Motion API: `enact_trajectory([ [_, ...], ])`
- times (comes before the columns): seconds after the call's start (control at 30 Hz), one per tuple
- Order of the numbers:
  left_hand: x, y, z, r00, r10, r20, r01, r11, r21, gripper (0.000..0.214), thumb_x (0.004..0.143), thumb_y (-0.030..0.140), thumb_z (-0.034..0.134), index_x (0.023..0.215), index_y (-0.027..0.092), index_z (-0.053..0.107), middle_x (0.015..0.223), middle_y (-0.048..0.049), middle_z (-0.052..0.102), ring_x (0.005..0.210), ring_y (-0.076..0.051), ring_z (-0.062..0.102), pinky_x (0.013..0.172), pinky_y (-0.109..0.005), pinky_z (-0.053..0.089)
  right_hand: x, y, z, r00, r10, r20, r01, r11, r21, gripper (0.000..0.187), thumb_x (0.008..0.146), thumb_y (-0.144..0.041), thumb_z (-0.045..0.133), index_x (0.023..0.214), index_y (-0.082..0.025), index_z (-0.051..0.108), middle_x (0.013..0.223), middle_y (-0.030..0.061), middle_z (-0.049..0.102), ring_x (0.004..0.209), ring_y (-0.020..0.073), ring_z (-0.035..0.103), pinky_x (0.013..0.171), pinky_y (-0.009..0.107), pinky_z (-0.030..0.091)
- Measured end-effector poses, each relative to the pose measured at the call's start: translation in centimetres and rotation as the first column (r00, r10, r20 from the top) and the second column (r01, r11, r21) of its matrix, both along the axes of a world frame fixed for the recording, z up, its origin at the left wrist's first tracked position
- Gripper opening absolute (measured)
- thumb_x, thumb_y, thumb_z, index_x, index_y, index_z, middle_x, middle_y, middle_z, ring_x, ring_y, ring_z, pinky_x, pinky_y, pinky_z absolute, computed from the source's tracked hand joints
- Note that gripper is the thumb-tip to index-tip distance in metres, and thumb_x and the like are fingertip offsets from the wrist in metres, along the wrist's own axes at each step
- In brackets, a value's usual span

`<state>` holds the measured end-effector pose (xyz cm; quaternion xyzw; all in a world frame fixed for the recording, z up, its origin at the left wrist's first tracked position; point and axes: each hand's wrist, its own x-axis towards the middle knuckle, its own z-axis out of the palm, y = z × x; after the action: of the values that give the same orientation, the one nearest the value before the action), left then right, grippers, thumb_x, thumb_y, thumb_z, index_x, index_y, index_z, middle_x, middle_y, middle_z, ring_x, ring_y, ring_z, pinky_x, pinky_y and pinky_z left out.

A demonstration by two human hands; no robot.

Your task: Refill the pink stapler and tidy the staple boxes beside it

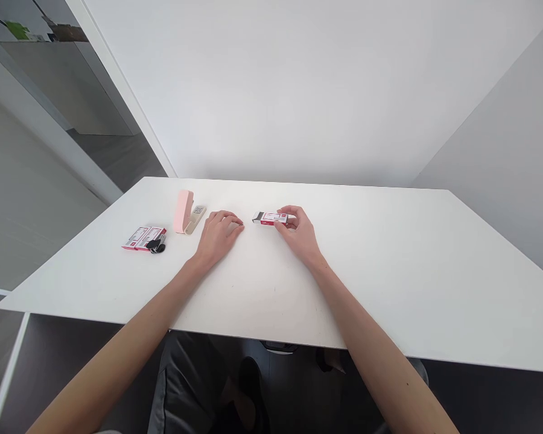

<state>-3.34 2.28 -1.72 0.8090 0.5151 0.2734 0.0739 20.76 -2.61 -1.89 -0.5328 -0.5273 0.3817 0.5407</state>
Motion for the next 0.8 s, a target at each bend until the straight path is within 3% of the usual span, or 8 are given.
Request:
enact_trajectory([
  [0.17,0.1,0.0,-0.1,0.999,0.031,0.017,-0.031,1.0,-0.001,0.022,0.1,0.034,0.063,0.115,0.021,0.073,0.126,-0.0098,0.07,0.127,-0.032,0.055,0.108,-0.05,0.045,0.0,0.0,-0.2,0.998,0.003,0.066,-0.004,1.0,0.019,0.036,0.088,-0.041,0.074,0.12,-0.03,0.061,0.137,0.0058,0.069,0.112,0.0256,0.071,0.092,0.043,0.057],
  [0.33,-0.1,0.2,-0.3,0.997,0.044,0.056,-0.044,0.999,-0.006,0.014,0.099,0.032,0.065,0.102,0.022,0.076,0.119,-0.0088,0.072,0.123,-0.032,0.056,0.102,-0.051,0.047,0.2,0.2,-0.4,0.998,0.004,0.069,-0.006,0.999,0.039,0.036,0.088,-0.041,0.074,0.119,-0.029,0.062,0.135,0.0069,0.07,0.111,0.0257,0.071,0.091,0.042,0.057],
  [0.47,0.1,0.1,0.1,0.992,0.042,0.119,-0.051,0.996,0.075,0.014,0.1,0.032,0.065,0.103,0.022,0.075,0.116,-0.0083,0.073,0.119,-0.031,0.059,0.099,-0.05,0.049,0.2,0.2,-0.4,0.997,0.004,0.076,-0.007,0.999,0.051,0.036,0.087,-0.04,0.074,0.119,-0.029,0.061,0.134,0.0071,0.07,0.109,0.0258,0.072,0.093,0.044,0.057],
  [0.63,1.1,-0.6,0.8,0.937,-0.15,0.315,0.097,0.979,0.178,0.015,0.101,0.036,0.067,0.109,0.027,0.075,0.12,-0.005,0.071,0.121,-0.025,0.06,0.105,-0.043,0.05,-0.2,-0.2,-0.1,0.993,0.039,0.11,-0.048,0.996,0.078,0.035,0.089,-0.038,0.073,0.12,-0.029,0.062,0.133,0.0061,0.07,0.107,0.0256,0.072,0.09,0.044,0.057],
  [0.8,1.8,-1.0,0.5,0.917,-0.275,0.291,0.246,0.96,0.132,0.011,0.099,0.035,0.071,0.107,0.03,0.076,0.126,-0.0037,0.07,0.127,-0.025,0.055,0.112,-0.045,0.047,-0.6,-0.7,0.1,0.974,0.179,0.142,-0.197,0.973,0.124,0.033,0.092,-0.038,0.073,0.122,-0.03,0.063,0.132,0.005,0.07,0.107,0.0253,0.072,0.095,0.045,0.056],
])
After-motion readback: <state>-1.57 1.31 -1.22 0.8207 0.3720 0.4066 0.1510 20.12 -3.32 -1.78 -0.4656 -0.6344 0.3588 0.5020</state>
